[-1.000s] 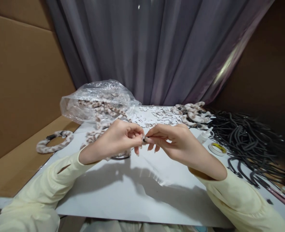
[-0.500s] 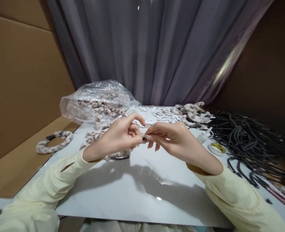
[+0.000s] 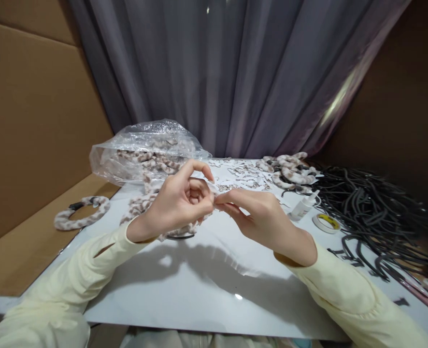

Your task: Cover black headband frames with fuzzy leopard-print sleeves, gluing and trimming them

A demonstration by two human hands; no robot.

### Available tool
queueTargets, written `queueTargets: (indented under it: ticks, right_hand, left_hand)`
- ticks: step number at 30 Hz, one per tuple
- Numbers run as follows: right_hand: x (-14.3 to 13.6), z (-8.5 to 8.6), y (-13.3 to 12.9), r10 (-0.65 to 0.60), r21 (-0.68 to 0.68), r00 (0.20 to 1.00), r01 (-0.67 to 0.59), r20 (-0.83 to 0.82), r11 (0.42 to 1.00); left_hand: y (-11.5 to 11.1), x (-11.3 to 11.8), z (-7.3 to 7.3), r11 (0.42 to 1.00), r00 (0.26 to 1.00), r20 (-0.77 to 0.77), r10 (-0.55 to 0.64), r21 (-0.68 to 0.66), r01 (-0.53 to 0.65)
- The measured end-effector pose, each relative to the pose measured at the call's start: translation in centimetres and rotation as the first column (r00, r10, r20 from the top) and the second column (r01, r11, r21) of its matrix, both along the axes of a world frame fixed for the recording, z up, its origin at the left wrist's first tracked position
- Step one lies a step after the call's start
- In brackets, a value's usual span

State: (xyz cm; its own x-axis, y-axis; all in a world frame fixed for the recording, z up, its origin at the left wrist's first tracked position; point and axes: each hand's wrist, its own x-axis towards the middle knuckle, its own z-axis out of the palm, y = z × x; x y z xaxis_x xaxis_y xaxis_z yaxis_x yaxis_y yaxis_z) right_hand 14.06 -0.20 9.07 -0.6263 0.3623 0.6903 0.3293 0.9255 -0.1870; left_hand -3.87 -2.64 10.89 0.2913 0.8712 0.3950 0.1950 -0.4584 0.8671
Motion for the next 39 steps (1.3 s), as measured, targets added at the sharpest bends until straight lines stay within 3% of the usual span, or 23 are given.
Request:
queueTargets:
  ticks: [4, 7, 10, 13, 15, 17, 20, 22, 32, 35, 39]
  right_hand:
    - [-0.1, 0.5, 0.3, 0.067, -0.114, 0.991, -0.081, -0.118, 0.990]
    - [-0.1, 0.5, 0.2, 0.054, -0.277, 0.981, -0.105, -0.185, 0.955]
    - [-0.2, 0.3, 0.2, 0.040, -0.488, 0.965, -0.167, -0.260, 0.857]
    - [-0.3, 0.1, 0.6, 0.034, -0.660, 0.936, -0.273, -0.351, 0.700]
    - [-0.3, 0.2, 1.0, 0.008, -0.725, 0.917, -0.321, -0.400, 0.609]
    - [-0.2, 0.4, 1.4, -0.023, -0.761, 0.903, -0.348, -0.430, 0.547]
    - [-0.1, 0.6, 1.7, -0.046, -0.789, 0.900, -0.355, -0.434, 0.501]
    - [0.0, 0.7, 1.7, -0.060, -0.800, 0.900, -0.351, -0.432, 0.487]
    - [-0.1, 0.8, 1.5, -0.012, -0.834, 0.921, -0.346, -0.389, 0.430]
    - [-0.2, 0.7, 1.2, 0.027, -0.810, 0.934, -0.324, -0.357, 0.488]
    - [-0.4, 0.2, 0.2, 0.032, -0.711, 0.941, -0.277, -0.337, 0.646]
  left_hand:
    - [0.1, -0.3, 0.2, 1.000, 1.000, -0.023, -0.010, -0.021, 0.009]
    - [0.4, -0.4, 0.2, 0.998, 0.999, -0.025, -0.037, -0.060, 0.035]
    - [0.7, -0.4, 0.3, 0.987, 0.996, -0.036, -0.085, -0.140, 0.079]
    - [0.9, -0.5, 0.5, 0.975, 0.989, -0.085, -0.119, -0.197, 0.100]
    - [0.9, -0.8, 0.6, 0.992, 0.979, -0.181, -0.088, -0.107, 0.069]
    - [1.1, -1.1, 0.6, 0.988, 0.935, -0.353, -0.029, 0.130, 0.079]
    - [1.6, -1.6, 0.3, 0.862, 0.816, -0.575, 0.057, 0.441, 0.251]
    - [2.1, -1.7, -0.2, 0.801, 0.778, -0.625, 0.070, 0.500, 0.330]
    - [3.0, -1.2, -1.5, 0.724, 0.836, -0.542, 0.084, 0.610, 0.323]
    - [2.9, -1.0, -1.8, 0.699, 0.852, -0.516, 0.084, 0.641, 0.319]
    - [2.6, -0.7, -2.1, 0.649, 0.885, -0.449, 0.120, 0.710, 0.272]
